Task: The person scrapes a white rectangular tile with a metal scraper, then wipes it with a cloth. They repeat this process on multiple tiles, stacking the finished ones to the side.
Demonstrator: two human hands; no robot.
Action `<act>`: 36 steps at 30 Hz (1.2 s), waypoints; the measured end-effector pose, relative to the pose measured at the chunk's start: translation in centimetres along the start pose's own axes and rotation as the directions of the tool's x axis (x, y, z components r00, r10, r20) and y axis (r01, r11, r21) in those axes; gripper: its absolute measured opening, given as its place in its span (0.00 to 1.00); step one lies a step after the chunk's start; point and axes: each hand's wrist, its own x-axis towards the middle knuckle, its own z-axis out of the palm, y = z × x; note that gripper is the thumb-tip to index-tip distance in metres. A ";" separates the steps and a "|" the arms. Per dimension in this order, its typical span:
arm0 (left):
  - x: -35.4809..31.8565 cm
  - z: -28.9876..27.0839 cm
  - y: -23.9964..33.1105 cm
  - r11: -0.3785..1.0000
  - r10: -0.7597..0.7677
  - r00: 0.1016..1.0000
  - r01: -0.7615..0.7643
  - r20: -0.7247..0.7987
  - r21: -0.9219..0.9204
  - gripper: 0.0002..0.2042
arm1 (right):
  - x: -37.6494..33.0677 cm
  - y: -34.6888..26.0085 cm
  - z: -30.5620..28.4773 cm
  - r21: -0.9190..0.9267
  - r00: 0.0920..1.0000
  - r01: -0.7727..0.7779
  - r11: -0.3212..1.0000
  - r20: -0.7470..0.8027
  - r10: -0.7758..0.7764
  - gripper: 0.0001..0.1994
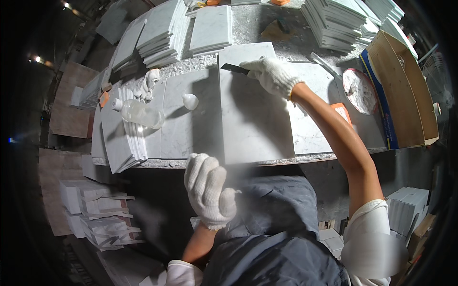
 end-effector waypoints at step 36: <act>17.2 24.3 4.1 0.956 -0.055 0.226 -0.269 0.973 0.117 0.11 | -32.7 -1.6 7.7 0.949 0.587 -0.152 0.276 -0.139 0.798 0.15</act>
